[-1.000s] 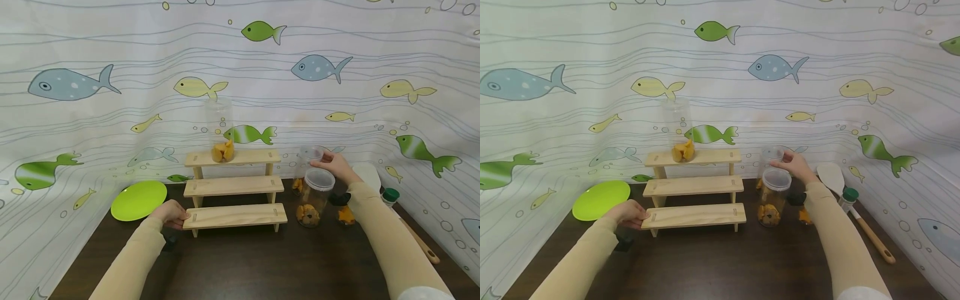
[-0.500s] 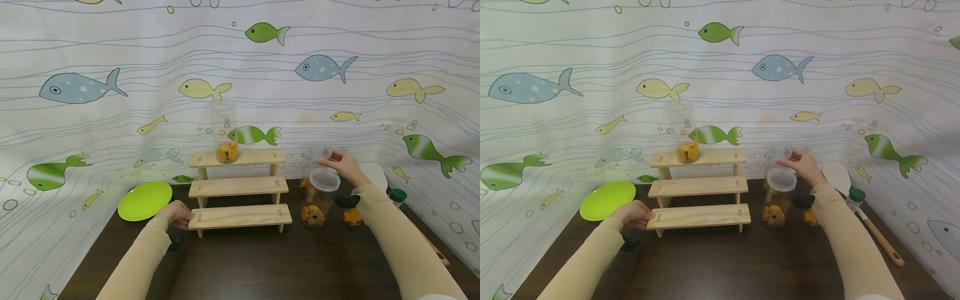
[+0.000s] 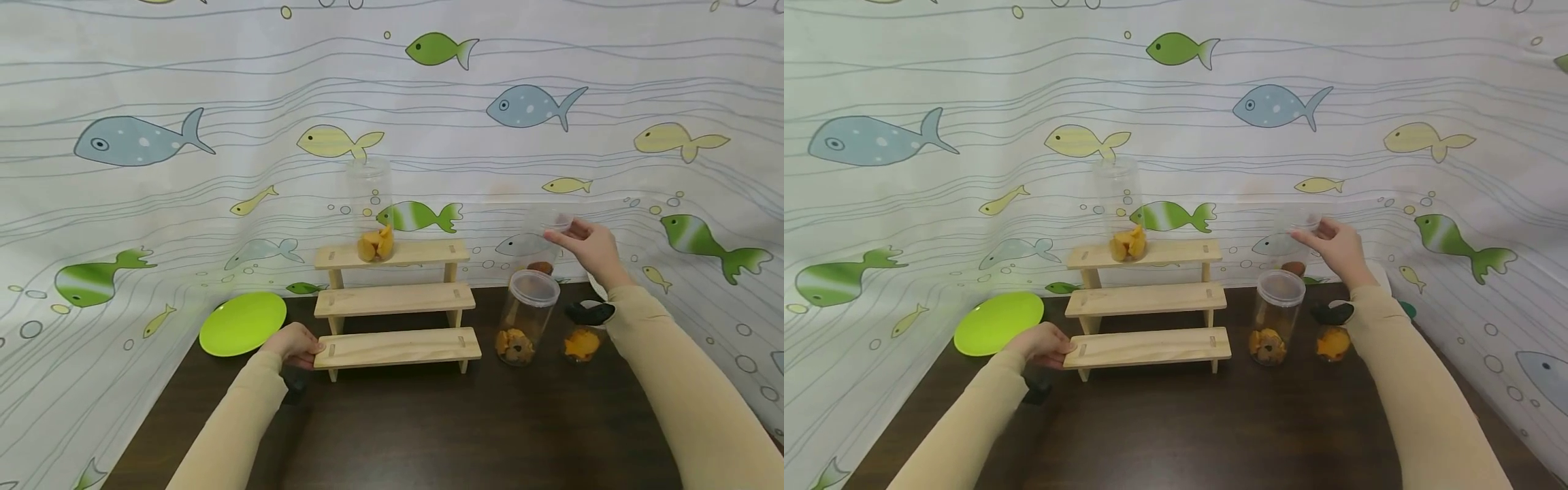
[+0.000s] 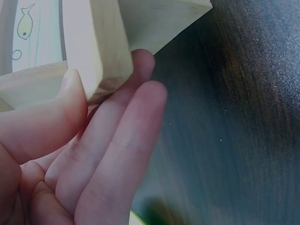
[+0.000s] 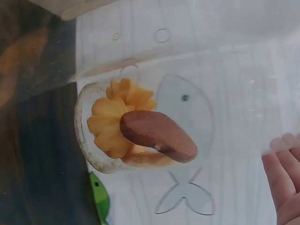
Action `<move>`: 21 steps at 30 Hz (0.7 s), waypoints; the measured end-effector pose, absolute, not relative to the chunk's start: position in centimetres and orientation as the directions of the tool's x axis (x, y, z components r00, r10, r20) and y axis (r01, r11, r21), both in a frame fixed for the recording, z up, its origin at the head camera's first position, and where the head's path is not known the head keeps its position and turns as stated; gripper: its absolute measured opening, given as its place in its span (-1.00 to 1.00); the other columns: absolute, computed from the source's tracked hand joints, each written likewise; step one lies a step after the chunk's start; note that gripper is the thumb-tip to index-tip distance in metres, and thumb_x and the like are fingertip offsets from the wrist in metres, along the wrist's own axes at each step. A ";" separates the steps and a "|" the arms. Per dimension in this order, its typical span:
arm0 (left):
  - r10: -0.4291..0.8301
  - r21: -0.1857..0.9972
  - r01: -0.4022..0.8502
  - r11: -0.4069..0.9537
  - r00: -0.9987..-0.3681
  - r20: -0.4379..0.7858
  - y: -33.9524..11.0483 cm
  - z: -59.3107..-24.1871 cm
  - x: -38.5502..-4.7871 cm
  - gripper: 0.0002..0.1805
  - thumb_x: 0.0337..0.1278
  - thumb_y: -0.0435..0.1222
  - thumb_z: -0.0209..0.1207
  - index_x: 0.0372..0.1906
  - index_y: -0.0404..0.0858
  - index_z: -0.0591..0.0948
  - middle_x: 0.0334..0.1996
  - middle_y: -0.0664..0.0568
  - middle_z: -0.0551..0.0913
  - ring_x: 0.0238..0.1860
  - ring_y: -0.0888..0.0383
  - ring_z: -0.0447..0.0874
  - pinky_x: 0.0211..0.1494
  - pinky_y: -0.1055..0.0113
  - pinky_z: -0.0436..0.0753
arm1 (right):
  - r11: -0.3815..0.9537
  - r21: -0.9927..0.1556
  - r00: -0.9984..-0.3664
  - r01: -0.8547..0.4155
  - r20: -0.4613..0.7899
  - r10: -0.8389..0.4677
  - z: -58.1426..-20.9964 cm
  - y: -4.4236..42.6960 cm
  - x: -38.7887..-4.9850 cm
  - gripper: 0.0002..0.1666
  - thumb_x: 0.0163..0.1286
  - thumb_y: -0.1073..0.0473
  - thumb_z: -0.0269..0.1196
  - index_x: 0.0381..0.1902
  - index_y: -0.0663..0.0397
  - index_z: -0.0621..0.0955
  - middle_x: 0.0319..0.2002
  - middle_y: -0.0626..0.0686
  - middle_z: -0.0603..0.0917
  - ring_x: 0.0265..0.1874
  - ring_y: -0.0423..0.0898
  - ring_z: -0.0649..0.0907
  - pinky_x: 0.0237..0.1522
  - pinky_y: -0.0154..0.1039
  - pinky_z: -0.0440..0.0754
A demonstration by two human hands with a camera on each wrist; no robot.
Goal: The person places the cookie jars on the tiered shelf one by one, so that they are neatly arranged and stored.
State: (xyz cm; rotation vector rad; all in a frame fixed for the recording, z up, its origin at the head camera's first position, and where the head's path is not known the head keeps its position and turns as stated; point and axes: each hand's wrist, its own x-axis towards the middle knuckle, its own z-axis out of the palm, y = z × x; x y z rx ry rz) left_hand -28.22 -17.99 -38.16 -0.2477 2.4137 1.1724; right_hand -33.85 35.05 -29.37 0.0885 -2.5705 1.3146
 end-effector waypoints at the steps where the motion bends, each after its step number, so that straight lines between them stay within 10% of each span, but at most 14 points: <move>1: 0.033 0.702 -0.343 0.624 -0.886 -0.463 -18.0 -38.2 -28.3 -0.71 0.23 -0.41 0.15 -0.11 -0.63 0.52 -0.43 -0.20 0.70 -0.42 0.05 0.71 -0.16 0.09 0.71 | 0.589 -0.789 -0.963 -0.174 0.263 0.068 -29.0 35.1 -33.7 0.06 0.27 -0.23 0.23 0.46 0.25 0.06 0.37 0.36 0.23 0.33 0.27 0.28 0.29 0.25 0.26; 21: 0.024 0.697 -0.346 0.628 -0.886 -0.462 -18.1 -38.2 -28.3 -0.69 0.24 -0.38 0.15 -0.09 -0.62 0.55 -0.39 -0.23 0.70 -0.41 0.04 0.71 -0.18 0.10 0.72 | 0.458 -0.822 -0.864 -0.339 0.464 0.193 -23.5 31.7 -33.2 -0.32 0.24 -0.12 0.30 0.26 0.03 0.48 -0.09 -0.30 0.64 0.06 -0.27 0.52 0.27 -0.12 0.39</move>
